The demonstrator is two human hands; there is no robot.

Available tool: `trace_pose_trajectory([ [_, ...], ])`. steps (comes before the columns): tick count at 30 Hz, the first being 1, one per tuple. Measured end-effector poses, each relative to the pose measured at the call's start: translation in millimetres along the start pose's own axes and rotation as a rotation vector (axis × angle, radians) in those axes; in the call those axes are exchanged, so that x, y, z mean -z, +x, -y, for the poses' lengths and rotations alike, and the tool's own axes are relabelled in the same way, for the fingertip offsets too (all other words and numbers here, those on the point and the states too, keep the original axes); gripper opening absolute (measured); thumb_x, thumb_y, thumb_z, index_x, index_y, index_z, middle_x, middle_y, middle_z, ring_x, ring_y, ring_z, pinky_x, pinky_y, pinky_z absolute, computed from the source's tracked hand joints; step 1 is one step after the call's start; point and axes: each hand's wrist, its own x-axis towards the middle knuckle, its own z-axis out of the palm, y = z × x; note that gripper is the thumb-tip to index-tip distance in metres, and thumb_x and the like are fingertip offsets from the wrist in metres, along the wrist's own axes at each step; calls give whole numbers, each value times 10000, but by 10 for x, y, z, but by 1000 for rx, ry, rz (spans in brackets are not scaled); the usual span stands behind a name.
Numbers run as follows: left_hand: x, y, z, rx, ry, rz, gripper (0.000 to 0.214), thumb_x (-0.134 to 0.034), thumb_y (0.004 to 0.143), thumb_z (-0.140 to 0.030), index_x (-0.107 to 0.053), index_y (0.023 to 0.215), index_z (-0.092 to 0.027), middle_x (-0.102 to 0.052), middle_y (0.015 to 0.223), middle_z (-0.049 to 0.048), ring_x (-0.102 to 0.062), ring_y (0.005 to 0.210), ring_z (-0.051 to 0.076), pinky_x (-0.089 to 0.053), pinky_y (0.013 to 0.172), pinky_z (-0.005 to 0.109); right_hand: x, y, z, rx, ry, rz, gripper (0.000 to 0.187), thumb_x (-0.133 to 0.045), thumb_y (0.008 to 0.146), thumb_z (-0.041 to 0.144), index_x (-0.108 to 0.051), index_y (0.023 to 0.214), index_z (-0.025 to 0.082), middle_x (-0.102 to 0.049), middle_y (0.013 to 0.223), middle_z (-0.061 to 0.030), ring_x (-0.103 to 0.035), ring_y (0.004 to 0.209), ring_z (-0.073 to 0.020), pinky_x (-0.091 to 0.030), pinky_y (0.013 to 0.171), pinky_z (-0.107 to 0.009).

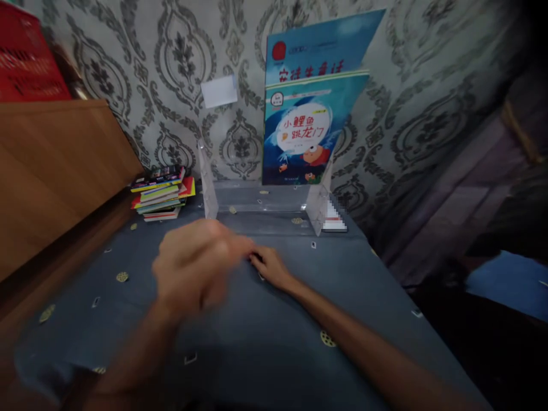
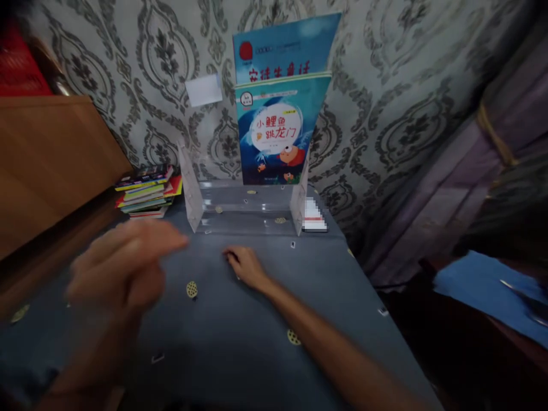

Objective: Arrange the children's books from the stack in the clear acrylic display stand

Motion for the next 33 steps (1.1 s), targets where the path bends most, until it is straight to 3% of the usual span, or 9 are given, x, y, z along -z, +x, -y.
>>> trace_pose_trajectory([
  [3, -143, 167, 1070, 85, 201, 3, 329, -390, 904, -132, -693, 809, -218, -665, 665, -1, -645, 642, 148, -532, 668, 277, -5, -4, -30, 4, 17, -12, 267, -501, 882, 151, -742, 983, 203, -750, 845, -52, -698, 784, -215, -523, 768, -332],
  [4, -168, 208, 1441, 198, 315, 49, 334, -369, 882, -113, -688, 843, -204, -695, 724, 17, -668, 706, 157, -542, 724, 283, -5, -6, -35, -2, 28, -10, 269, -498, 884, 158, -741, 989, 203, -749, 846, -53, -701, 783, -213, -523, 764, -329],
  [6, -186, 264, 2101, 471, 633, 222, 366, -350, 871, -119, -669, 1039, -180, -742, 1038, 74, -688, 979, 189, -536, 890, 317, 1, -10, -38, -13, 47, -5, 273, -491, 890, 173, -741, 994, 202, -748, 852, -58, -703, 784, -210, -524, 762, -325],
  [8, -186, 293, 2589, 553, 734, 276, 392, -399, 888, -201, -634, 1185, -103, -685, 1232, 182, -625, 1177, 286, -485, 1011, 424, 10, -14, -32, -20, 53, 1, 277, -482, 902, 190, -741, 997, 195, -745, 852, -64, -701, 787, -209, -524, 764, -322],
  [11, -215, 311, 3025, 614, 812, 343, 521, -467, 902, -340, -575, 1300, -22, -580, 1383, 280, -488, 1348, 390, -382, 1108, 544, 26, -21, -19, -31, 39, 10, 292, -462, 921, 205, -736, 1018, 179, -742, 860, -74, -695, 793, -208, -521, 767, -317],
  [15, -329, 376, 3369, 642, 865, 422, 685, -415, 949, -501, -473, 1439, -25, -403, 1563, 257, -290, 1489, 395, -207, 1194, 612, 28, -39, -29, -47, 27, 15, 290, -456, 931, 218, -732, 1010, 184, -740, 881, -74, -695, 834, -215, -518, 797, -322],
  [22, -494, 560, 3796, 720, 887, 589, 822, -333, 944, -675, -445, 1480, -63, -407, 1563, 254, -308, 1489, 397, -221, 1166, 670, 2, -60, -120, -81, 34, 21, 293, -451, 942, 263, -728, 1005, 195, -735, 902, -79, -689, 854, -221, -514, 793, -322],
  [27, -470, 513, 3830, 714, 892, 648, 754, -294, 963, -653, -504, 1428, -97, -468, 1516, 260, -389, 1429, 423, -220, 1102, 772, 37, -50, -65, -92, 50, 41, 311, -443, 939, 281, -732, 1006, 190, -733, 886, -81, -682, 821, -220, -512, 809, -333],
  [33, -300, 352, 3709, 582, 917, 643, 659, -301, 986, -606, -526, 1390, -135, -559, 1427, 239, -476, 1334, 411, -232, 1073, 772, 48, -47, -63, -123, 55, 55, 324, -450, 940, 307, -736, 1031, 184, -738, 897, -91, -682, 801, -222, -517, 814, -348],
])
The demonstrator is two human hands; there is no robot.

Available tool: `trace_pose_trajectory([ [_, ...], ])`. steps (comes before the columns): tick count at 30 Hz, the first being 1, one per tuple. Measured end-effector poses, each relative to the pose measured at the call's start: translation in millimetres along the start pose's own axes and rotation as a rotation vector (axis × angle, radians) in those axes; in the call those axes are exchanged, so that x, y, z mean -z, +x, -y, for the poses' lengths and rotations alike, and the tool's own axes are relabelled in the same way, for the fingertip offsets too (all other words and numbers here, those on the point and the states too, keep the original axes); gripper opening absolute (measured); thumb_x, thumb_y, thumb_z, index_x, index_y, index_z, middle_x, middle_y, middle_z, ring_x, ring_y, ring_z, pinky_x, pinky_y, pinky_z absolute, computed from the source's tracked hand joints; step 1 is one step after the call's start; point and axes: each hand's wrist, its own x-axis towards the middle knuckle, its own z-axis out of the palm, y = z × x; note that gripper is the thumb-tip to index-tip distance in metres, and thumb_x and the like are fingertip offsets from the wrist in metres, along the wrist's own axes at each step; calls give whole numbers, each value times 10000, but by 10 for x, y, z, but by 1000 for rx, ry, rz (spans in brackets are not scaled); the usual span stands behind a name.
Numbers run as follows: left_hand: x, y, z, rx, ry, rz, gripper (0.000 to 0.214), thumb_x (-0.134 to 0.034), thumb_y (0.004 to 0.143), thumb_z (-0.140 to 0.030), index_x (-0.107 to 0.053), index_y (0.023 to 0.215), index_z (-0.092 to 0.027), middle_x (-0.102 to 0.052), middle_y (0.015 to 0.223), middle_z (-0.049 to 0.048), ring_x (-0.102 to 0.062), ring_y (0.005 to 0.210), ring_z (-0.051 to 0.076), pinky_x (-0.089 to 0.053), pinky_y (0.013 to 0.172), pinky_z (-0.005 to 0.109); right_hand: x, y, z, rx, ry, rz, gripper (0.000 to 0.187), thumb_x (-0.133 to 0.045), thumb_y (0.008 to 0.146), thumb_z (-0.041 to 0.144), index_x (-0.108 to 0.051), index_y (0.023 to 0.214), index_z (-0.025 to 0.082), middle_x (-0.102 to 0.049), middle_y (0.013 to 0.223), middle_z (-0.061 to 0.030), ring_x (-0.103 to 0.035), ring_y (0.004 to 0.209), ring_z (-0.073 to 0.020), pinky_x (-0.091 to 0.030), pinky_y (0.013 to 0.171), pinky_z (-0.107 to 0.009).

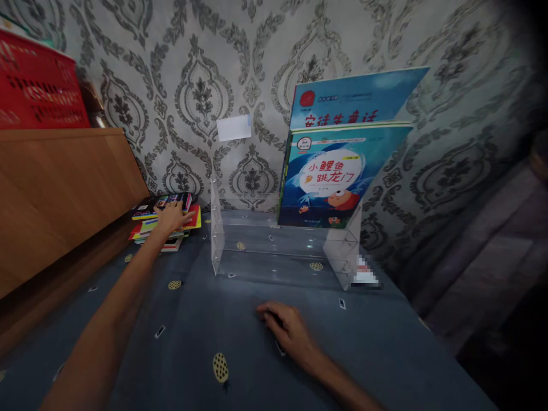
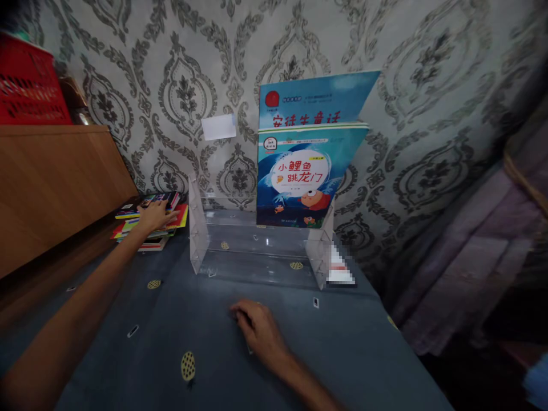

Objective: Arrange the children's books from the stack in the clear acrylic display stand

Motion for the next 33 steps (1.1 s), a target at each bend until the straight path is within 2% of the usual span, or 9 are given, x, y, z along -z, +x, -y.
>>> trace_pose_trajectory([
  [6, 61, -113, 17, -16, 68, -66, 553, -406, 977, -543, -566, 1340, -160, -564, 1397, 211, -484, 1284, 398, -357, 1030, 652, 0, 11, 21, 11, 9, -14, 323, -443, 927, 296, -737, 1005, 186, -740, 877, -86, -682, 788, -217, -527, 789, -337],
  [9, 93, -84, -18, 7, 96, -58, 484, -416, 982, -472, -620, 1269, -139, -567, 1351, 228, -492, 1256, 401, -402, 994, 601, 7, 18, 36, 20, 3, -9, 330, -442, 926, 297, -741, 1001, 178, -737, 857, -83, -678, 763, -211, -528, 777, -336],
  [13, 132, -36, -29, 14, 103, -42, 481, -419, 986, -463, -640, 1237, -117, -567, 1328, 243, -516, 1238, 393, -455, 953, 516, 11, 21, 40, 18, 7, -8, 333, -441, 928, 305, -738, 1003, 175, -737, 864, -89, -680, 757, -215, -529, 759, -337],
  [17, 172, -49, -6, -14, 112, -5, 472, -411, 997, -460, -629, 1229, -112, -631, 1275, 215, -590, 1172, 355, -477, 936, 445, 27, 17, 78, 0, 32, 7, 342, -436, 948, 346, -732, 996, 182, -735, 871, -89, -678, 762, -209, -531, 747, -323],
  [21, 230, -120, 16, -52, 132, 39, 424, -401, 1008, -404, -624, 1211, -107, -682, 1196, 208, -635, 1135, 344, -474, 954, 429, 29, 20, 92, 1, 45, 14, 340, -433, 936, 341, -728, 979, 178, -731, 867, -85, -678, 759, -205, -534, 739, -319],
  [24, 290, -213, 37, -103, 144, 64, 378, -370, 1002, -264, -596, 1249, -87, -668, 1218, 224, -632, 1157, 343, -467, 980, 440, 12, 26, 75, 9, 48, 10, 342, -429, 932, 329, -729, 982, 173, -732, 862, -87, -682, 764, -210, -537, 732, -324],
  [27, 351, -361, 65, -145, 156, 76, 419, -352, 955, -124, -541, 1326, -76, -627, 1272, 241, -621, 1176, 340, -466, 994, 457, 0, 29, 63, 6, 51, -1, 347, -434, 932, 337, -733, 985, 170, -736, 870, -92, -692, 782, -219, -545, 737, -334],
  [30, 394, -576, 101, -159, 175, 73, 477, -357, 909, -64, -513, 1359, -80, -566, 1338, 248, -588, 1211, 348, -485, 982, 471, 0, 30, 62, 4, 55, 0, 344, -446, 932, 342, -739, 1000, 175, -739, 875, -86, -695, 765, -212, -554, 733, -331],
  [33, 406, -831, 147, -164, 195, 59, 508, -418, 861, -50, -519, 1353, -122, -523, 1386, 212, -512, 1292, 343, -488, 1007, 457, 1, 32, 51, 17, 58, 9, 350, -448, 924, 344, -739, 1014, 173, -739, 871, -79, -698, 751, -207, -558, 724, -327],
])
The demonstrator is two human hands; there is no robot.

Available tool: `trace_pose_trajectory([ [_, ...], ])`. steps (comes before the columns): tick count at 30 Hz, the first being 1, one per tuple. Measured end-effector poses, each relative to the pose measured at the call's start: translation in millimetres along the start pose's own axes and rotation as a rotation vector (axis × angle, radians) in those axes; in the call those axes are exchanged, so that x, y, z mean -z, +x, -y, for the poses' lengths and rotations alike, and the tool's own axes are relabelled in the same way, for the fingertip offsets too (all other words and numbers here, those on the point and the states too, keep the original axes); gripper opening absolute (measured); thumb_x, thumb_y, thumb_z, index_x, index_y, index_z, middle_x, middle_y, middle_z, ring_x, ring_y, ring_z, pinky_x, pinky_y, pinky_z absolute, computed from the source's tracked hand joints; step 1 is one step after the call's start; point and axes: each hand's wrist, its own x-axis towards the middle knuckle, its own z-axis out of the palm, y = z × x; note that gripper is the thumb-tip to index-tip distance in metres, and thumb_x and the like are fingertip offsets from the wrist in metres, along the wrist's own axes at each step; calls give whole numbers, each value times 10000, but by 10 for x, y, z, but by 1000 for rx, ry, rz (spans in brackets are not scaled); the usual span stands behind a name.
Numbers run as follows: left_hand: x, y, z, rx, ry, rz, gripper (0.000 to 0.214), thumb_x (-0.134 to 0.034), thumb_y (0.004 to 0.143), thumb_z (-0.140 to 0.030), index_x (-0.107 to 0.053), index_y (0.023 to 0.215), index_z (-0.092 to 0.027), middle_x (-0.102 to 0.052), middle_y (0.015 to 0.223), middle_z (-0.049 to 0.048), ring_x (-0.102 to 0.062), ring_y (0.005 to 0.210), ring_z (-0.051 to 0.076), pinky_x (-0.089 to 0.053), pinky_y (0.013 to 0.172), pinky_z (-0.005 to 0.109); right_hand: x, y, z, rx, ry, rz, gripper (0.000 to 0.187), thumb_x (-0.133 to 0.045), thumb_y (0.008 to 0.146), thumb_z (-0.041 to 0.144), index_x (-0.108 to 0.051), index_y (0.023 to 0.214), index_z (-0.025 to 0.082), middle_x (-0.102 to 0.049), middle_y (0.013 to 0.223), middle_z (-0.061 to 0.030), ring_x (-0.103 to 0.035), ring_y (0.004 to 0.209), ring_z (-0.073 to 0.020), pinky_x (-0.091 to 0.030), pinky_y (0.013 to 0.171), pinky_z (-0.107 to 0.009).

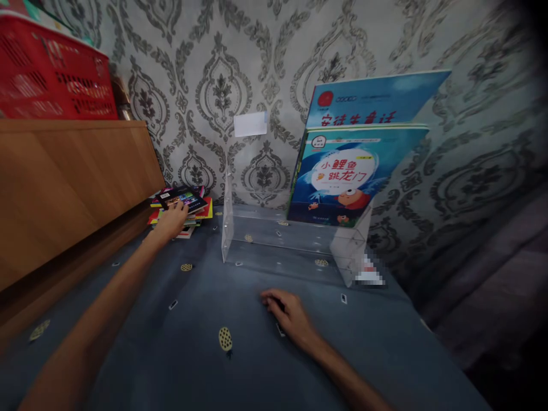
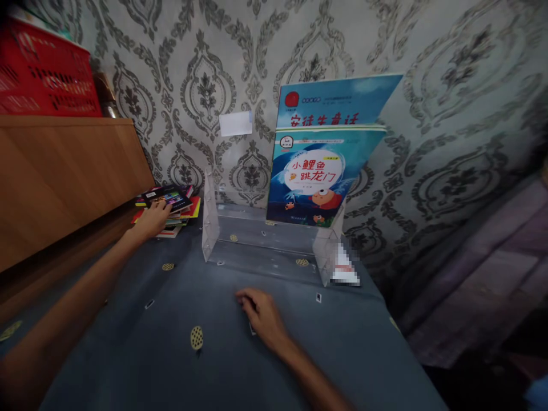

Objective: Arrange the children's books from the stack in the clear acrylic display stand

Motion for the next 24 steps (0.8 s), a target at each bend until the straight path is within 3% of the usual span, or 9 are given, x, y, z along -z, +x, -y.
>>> trace_pose_trajectory([
  [5, -74, -395, -9, 32, 12, -32, 566, -426, 832, -38, -503, 1380, -156, -520, 1388, 198, -476, 1319, 334, -487, 1027, 454, -3, 4, -14, 0, -17, -10, 351, -444, 916, 340, -737, 1009, 170, -742, 894, -87, -707, 792, -218, -552, 773, -346],
  [9, -160, -662, -63, 48, -1, -36, 670, -500, 767, -36, -470, 1419, -186, -474, 1502, 170, -422, 1395, 333, -434, 1101, 472, 1, 2, 18, -2, -8, 4, 332, -457, 915, 322, -738, 1016, 177, -737, 874, -77, -701, 775, -206, -550, 760, -329],
  [13, -212, -926, -149, 43, -11, -21, 672, -490, 769, -26, -468, 1428, -156, -446, 1557, 148, -363, 1452, 350, -384, 1146, 510, -5, 3, 25, -16, 1, 5, 312, -465, 905, 300, -734, 1012, 182, -744, 884, -74, -707, 797, -205, -555, 746, -321],
  [21, -302, -1475, -234, 21, -114, 16, 717, -475, 732, 0, -509, 1418, -206, -439, 1577, 114, -359, 1479, 315, -353, 1190, 509, -10, -3, 22, 7, -3, 7, 305, -458, 905, 253, -730, 1019, 175, -756, 910, -82, -713, 800, -204, -558, 754, -327],
  [24, -340, -1762, -263, -11, -151, 83, 729, -444, 745, -9, -508, 1429, -251, -527, 1515, 89, -441, 1435, 275, -416, 1150, 468, -2, -2, 39, 11, -27, 4, 308, -460, 894, 235, -736, 1015, 170, -755, 901, -81, -709, 779, -205, -559, 766, -337],
])
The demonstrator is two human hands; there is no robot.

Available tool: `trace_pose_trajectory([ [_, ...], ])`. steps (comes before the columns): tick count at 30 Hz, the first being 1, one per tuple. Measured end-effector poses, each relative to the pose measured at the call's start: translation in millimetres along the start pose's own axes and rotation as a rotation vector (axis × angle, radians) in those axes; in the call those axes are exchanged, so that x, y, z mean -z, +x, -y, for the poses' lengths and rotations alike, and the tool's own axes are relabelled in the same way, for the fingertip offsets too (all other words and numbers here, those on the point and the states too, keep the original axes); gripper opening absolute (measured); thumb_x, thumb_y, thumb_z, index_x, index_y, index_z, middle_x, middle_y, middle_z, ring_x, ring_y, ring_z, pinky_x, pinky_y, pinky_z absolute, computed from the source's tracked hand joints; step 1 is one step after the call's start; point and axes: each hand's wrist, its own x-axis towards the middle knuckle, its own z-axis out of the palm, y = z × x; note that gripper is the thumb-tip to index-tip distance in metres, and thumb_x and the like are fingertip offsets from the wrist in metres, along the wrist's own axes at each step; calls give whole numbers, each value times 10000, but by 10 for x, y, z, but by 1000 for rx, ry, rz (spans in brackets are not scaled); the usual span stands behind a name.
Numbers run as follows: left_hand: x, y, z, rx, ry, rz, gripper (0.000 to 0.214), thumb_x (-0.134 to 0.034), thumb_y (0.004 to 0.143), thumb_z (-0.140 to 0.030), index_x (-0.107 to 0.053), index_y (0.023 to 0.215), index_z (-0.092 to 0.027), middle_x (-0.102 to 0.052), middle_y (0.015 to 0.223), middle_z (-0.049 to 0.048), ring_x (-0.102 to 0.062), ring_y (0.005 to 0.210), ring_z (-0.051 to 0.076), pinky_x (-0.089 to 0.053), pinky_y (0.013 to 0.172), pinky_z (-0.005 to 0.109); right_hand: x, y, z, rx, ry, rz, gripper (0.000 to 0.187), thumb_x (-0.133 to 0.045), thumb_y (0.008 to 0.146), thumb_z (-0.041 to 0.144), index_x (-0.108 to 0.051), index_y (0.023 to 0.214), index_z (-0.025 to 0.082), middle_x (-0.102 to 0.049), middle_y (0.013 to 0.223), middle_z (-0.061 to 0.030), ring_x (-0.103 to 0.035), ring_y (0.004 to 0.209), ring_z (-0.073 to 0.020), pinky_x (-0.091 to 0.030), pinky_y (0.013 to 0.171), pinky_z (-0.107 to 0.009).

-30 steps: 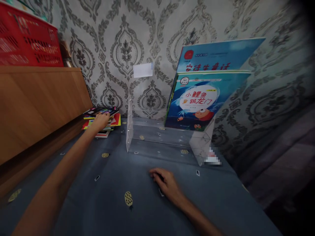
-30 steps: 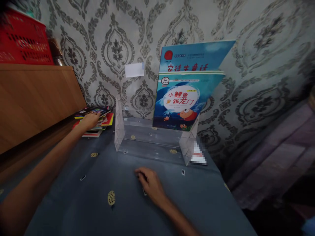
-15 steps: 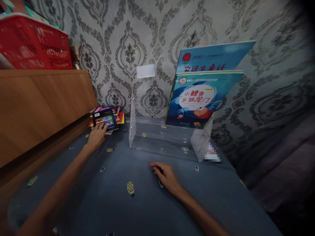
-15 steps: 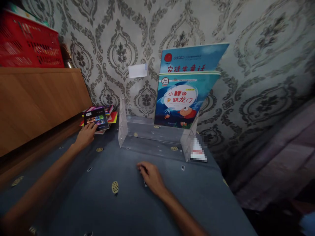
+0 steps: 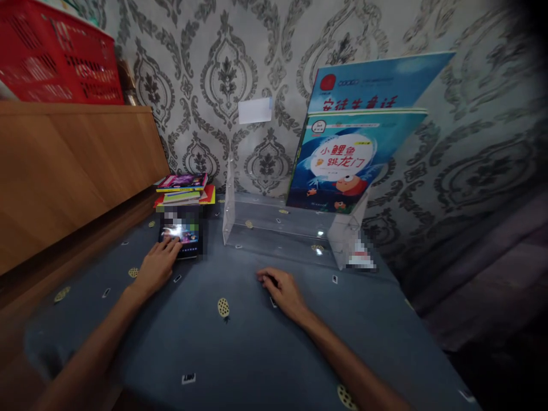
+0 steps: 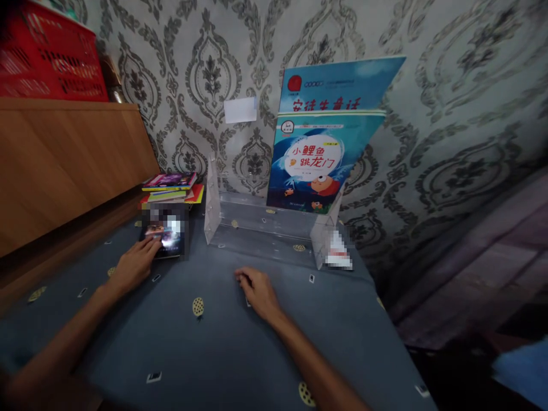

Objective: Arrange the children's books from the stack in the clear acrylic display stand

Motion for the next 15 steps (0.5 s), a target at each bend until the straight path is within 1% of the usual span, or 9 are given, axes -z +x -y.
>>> trace_pose_trajectory([
  [2, -24, -199, -31, -36, -34, 89, 718, -431, 757, -32, -509, 1425, -285, -577, 1469, 68, -510, 1382, 244, -488, 1078, 420, 6, 0, 9, 0, -20, 0, 313, -458, 889, 227, -738, 1016, 171, -752, 885, -74, -700, 758, -199, -556, 773, -340],
  [4, -11, -352, -54, -94, -72, 168, 705, -451, 751, -62, -520, 1413, -297, -585, 1460, 54, -526, 1368, 229, -511, 1042, 380, 9, -2, 17, 3, -27, 2, 320, -453, 892, 227, -739, 1025, 172, -751, 882, -71, -696, 755, -195, -552, 773, -336],
  [6, 43, -396, -45, -169, -125, 216, 662, -507, 752, -121, -544, 1389, -299, -592, 1449, 49, -527, 1365, 236, -493, 1061, 359, 9, -5, 23, 10, -25, 4, 324, -452, 901, 237, -740, 1032, 171, -749, 888, -74, -695, 761, -194, -549, 768, -330],
  [7, 78, -366, -24, -198, -161, 238, 605, -532, 775, -170, -565, 1364, -306, -615, 1420, 43, -554, 1335, 239, -492, 1056, 350, 7, -6, 25, 12, -23, 3, 323, -453, 904, 241, -741, 1033, 171, -749, 891, -75, -697, 764, -195, -548, 765, -327],
  [9, 134, -203, 46, -216, -247, 270, 444, -529, 863, -306, -607, 1299, -318, -673, 1326, 28, -636, 1216, 234, -518, 997, 331, 2, -6, 27, 11, -19, -3, 316, -459, 905, 241, -743, 1029, 174, -749, 893, -73, -700, 768, -196, -549, 758, -323],
  [10, 142, -82, 88, -197, -288, 276, 383, -482, 916, -365, -625, 1267, -310, -701, 1265, 25, -670, 1143, 225, -528, 962, 322, -1, -6, 28, 8, -18, -7, 311, -463, 903, 237, -743, 1022, 175, -749, 891, -71, -701, 765, -196, -550, 753, -322],
  [11, 130, 53, 129, -153, -322, 257, 384, -430, 956, -409, -620, 1268, -291, -715, 1224, 29, -688, 1085, 220, -538, 927, 317, -3, -6, 29, 7, -17, -9, 306, -466, 901, 231, -743, 1017, 175, -750, 890, -70, -702, 764, -196, -550, 751, -321],
  [13, 46, 321, 191, 26, -286, 114, 449, -392, 980, -428, -561, 1354, -247, -673, 1309, 59, -652, 1156, 224, -514, 977, 327, -8, -7, 29, 11, -22, -7, 295, -473, 898, 218, -743, 1012, 177, -752, 883, -66, -703, 764, -193, -548, 753, -317],
  [15, -95, 526, 215, 142, -236, 48, 503, -368, 988, -412, -516, 1402, -168, -604, 1400, 144, -581, 1267, 281, -460, 1059, 414, -13, -10, 27, 15, -31, -3, 292, -474, 897, 204, -741, 1011, 178, -751, 875, -60, -704, 764, -189, -545, 754, -310],
])
